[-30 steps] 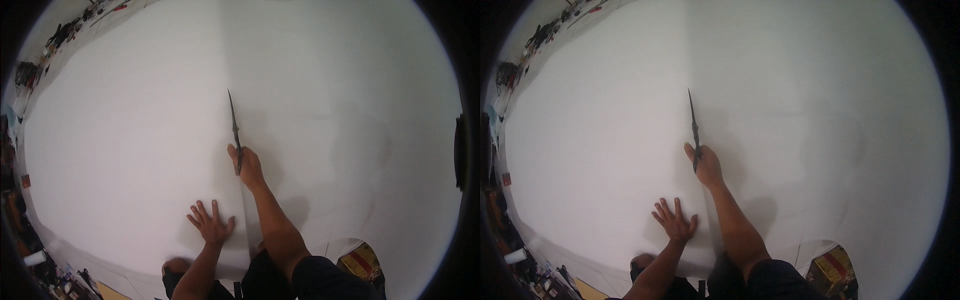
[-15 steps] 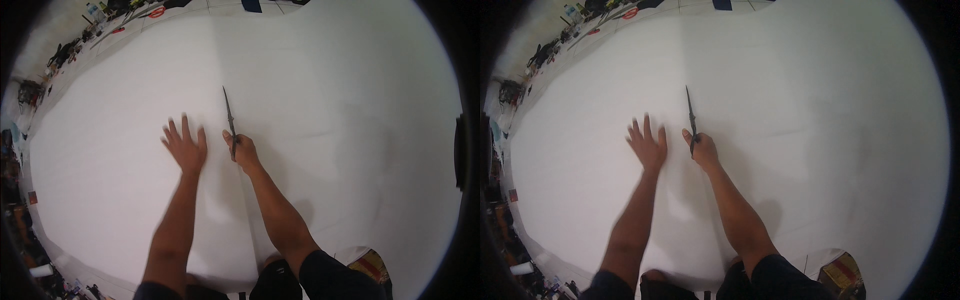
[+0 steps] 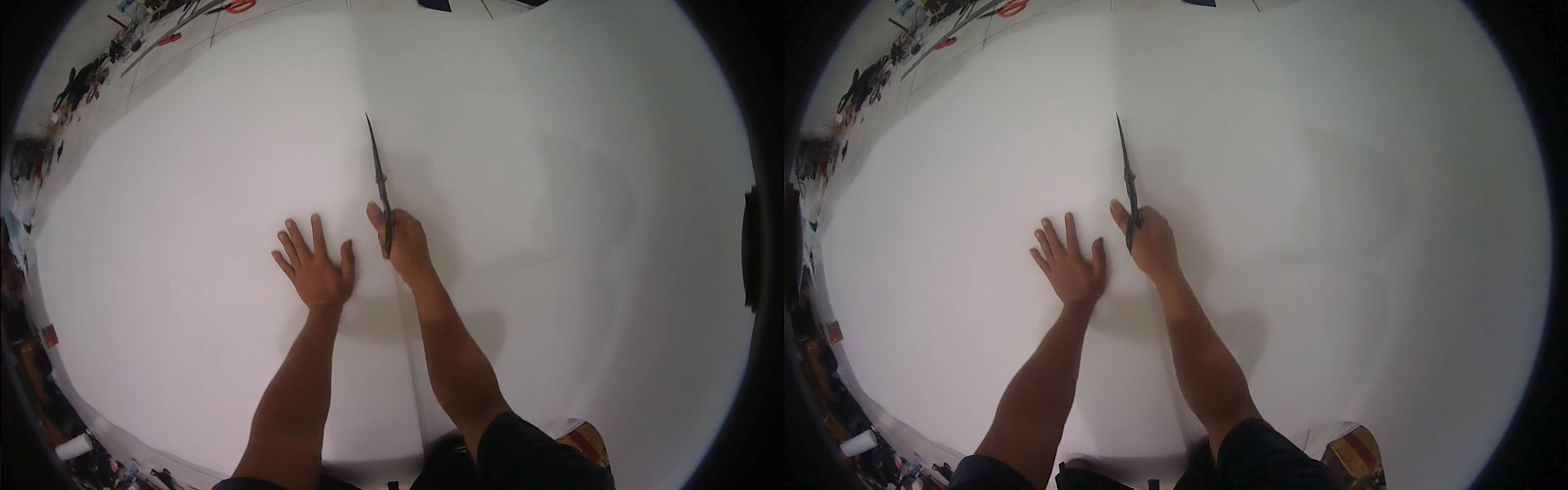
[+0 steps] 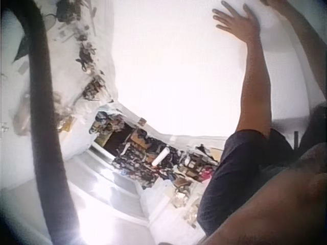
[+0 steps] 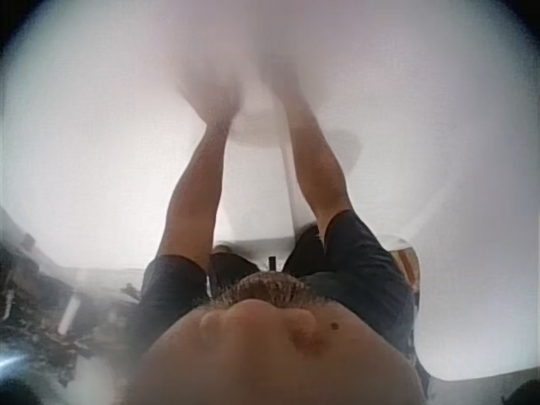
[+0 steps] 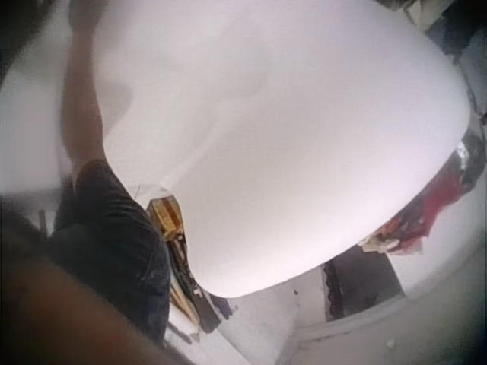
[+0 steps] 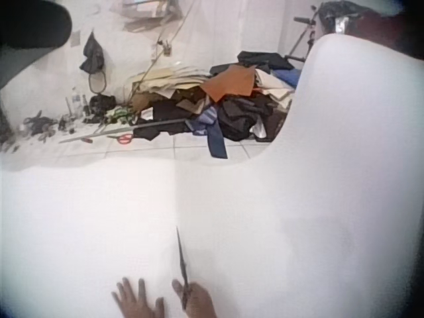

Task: The person cuts a large white foam sheet into smaller rectangular pieces using scissors. They repeatedly unfold the foam, cut along straight lines, and fold the cut sections.

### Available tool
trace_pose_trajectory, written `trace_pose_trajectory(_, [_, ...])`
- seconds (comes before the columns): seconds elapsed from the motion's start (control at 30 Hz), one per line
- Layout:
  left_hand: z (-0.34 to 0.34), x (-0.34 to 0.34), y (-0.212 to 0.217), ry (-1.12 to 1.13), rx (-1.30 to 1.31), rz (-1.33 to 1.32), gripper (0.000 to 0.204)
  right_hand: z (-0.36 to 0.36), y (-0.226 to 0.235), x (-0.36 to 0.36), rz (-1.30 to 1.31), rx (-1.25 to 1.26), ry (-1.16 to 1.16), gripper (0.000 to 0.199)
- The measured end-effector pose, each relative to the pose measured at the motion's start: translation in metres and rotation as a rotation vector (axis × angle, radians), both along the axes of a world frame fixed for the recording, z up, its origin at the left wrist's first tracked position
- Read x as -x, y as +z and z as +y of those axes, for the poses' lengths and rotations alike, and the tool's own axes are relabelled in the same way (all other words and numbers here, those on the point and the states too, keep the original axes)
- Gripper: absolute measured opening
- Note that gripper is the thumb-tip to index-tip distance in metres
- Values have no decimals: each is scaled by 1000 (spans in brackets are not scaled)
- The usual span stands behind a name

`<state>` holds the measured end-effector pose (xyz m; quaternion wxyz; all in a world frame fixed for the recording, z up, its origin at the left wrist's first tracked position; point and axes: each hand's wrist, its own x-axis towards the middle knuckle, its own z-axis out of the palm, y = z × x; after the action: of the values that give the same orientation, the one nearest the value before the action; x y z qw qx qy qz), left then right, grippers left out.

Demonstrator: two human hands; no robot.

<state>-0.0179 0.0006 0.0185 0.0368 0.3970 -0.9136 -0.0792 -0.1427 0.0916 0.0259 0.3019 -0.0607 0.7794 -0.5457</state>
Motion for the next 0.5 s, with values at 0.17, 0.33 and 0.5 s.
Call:
trace_pose_trajectory(0.17, [-2, 8, 0, 13, -31, -15, 71, -46, 6, 59, 31, -24, 20, 56])
trace_pose_trajectory(0.33, [-9, 4, 0, 18, -75, -49, 72, -59, -3, 66, 11, -18, 24, 57])
trace_pose_trajectory(0.5, [-10, 8, 4, 21, -123, -71, 72, -111, 23, 128, -224, 84, -27, 59])
